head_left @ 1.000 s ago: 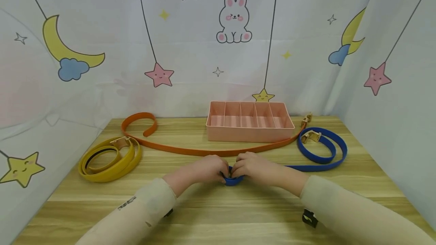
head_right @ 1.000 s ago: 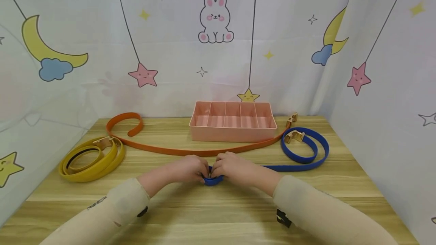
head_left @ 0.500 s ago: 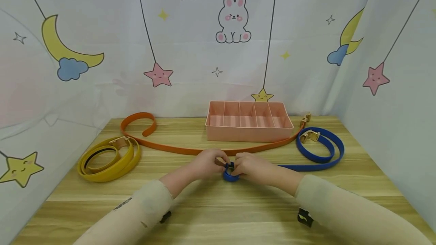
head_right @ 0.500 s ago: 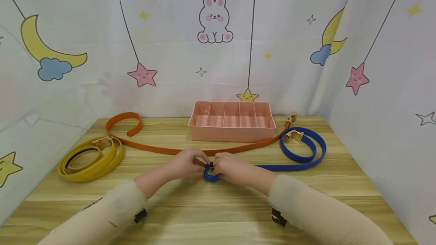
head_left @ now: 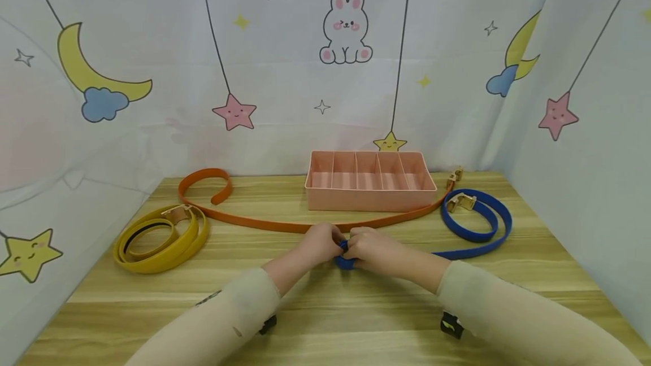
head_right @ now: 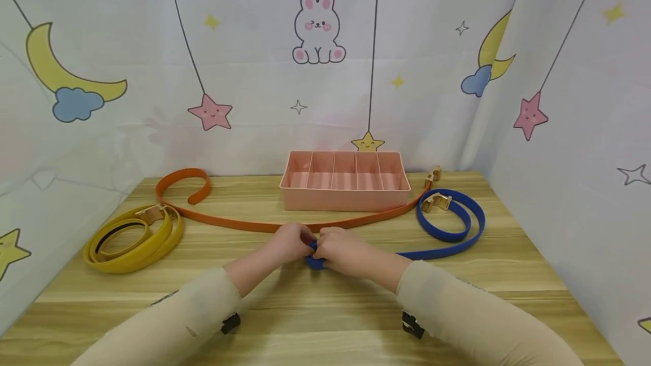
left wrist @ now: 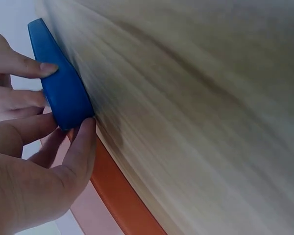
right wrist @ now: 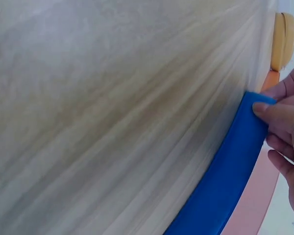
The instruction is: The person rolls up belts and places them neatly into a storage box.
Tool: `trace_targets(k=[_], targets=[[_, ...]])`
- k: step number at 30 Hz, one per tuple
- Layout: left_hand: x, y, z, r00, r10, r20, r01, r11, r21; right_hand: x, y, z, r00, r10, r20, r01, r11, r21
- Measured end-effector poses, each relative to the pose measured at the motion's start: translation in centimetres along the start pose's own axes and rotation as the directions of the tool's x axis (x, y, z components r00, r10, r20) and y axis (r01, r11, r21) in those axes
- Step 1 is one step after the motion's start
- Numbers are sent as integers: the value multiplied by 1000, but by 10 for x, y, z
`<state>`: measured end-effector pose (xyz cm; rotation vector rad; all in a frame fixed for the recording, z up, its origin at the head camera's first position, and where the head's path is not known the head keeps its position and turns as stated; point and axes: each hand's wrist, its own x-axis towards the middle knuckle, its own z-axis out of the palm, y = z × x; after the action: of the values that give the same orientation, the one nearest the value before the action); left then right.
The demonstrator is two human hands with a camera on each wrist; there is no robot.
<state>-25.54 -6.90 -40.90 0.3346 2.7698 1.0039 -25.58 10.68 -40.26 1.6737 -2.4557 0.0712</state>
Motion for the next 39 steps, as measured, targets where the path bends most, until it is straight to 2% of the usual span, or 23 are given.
trace_targets(k=[7, 12, 16, 19, 23, 27, 30, 34, 36, 39], targets=[[3, 2, -2, 997, 35, 74, -33, 999, -28, -7, 6, -2, 999, -35, 9, 35, 999, -39], [6, -3, -5, 981, 98, 168, -93, 995, -40, -12, 9, -2, 996, -80, 50, 81, 997, -4], [8, -4, -7, 966, 143, 216, -139, 990, -32, -14, 12, -1, 992, -127, 16, 126, 991, 33], [9, -4, -7, 963, 139, 230, -136, 990, -31, -14, 15, 1, 987, -157, -31, 158, 987, 35], [11, -4, -3, 975, 122, 188, -121, 993, -20, -12, 14, 3, 992, -123, -34, 124, 992, 37], [10, -7, 4, 988, 138, 75, -136, 990, -24, -7, 10, 2, 999, -51, 12, 51, 998, 31], [5, -8, 7, 994, 108, 11, -107, 993, -55, -4, 7, 1, 999, -17, 38, 17, 1000, 19], [2, -6, 9, 999, 37, 4, -36, 997, -65, -2, 5, 1, 998, 23, 62, -23, 1000, 10], [2, -4, 8, 999, 34, 14, -34, 998, -50, -2, 4, 1, 997, 38, 62, -39, 999, 22], [4, -2, 5, 997, 68, 33, -67, 997, -35, -2, 4, 3, 999, 33, 34, -35, 998, 49]])
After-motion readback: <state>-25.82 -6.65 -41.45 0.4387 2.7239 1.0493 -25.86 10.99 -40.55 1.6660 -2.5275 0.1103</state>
